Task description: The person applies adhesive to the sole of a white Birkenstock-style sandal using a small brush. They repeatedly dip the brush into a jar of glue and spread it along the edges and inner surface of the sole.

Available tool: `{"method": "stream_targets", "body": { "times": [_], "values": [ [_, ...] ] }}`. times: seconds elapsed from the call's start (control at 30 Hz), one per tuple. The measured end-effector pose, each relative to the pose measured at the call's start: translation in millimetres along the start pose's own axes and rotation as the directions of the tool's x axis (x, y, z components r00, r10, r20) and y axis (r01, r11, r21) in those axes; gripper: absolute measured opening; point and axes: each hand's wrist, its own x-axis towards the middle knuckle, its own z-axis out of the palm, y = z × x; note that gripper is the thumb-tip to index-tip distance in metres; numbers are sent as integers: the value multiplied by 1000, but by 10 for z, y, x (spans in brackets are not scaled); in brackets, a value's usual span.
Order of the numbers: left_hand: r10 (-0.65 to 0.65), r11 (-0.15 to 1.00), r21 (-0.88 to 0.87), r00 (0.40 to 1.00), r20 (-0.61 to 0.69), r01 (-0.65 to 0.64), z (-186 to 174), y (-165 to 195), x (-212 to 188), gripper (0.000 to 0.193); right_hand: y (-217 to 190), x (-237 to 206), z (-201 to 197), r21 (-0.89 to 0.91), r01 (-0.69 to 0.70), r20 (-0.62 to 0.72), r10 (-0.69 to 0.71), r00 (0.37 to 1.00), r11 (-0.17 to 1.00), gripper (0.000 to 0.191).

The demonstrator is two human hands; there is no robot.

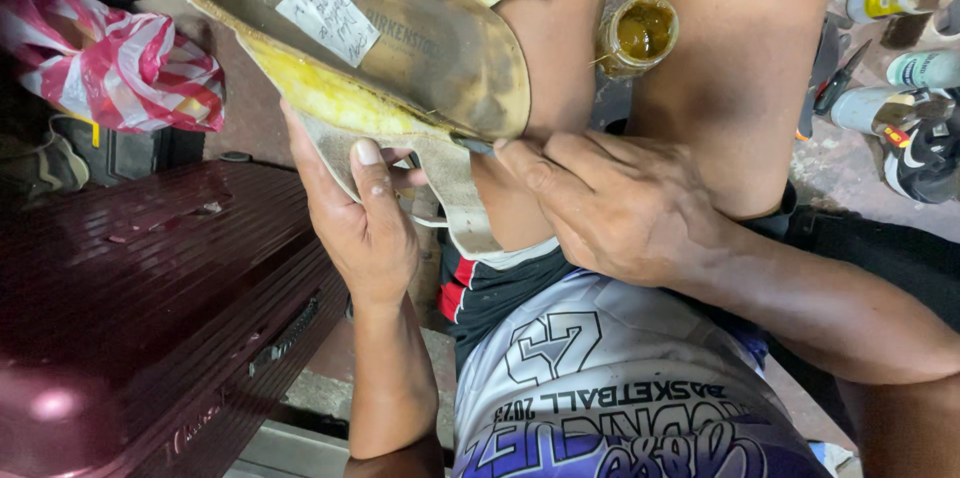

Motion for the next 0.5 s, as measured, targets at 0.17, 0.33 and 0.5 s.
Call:
{"method": "stream_targets", "body": {
  "times": [0.17, 0.33, 0.5],
  "values": [
    [-3, 1000, 12, 1000, 7, 3, 26, -47, -11, 61, 46, 15, 83, 13, 21, -54, -20, 998, 1000, 43],
    [5, 1000, -2, 1000, -3, -5, 8, -117, -25, 58, 100, 7, 111, 41, 16, -39, -14, 999, 999, 39],
    [11, 1000, -13, 1000, -16, -11, -14, -176, -47, 57, 168, -246, -71, 337, -138, -33, 158, 987, 932, 38]
  ]
}}
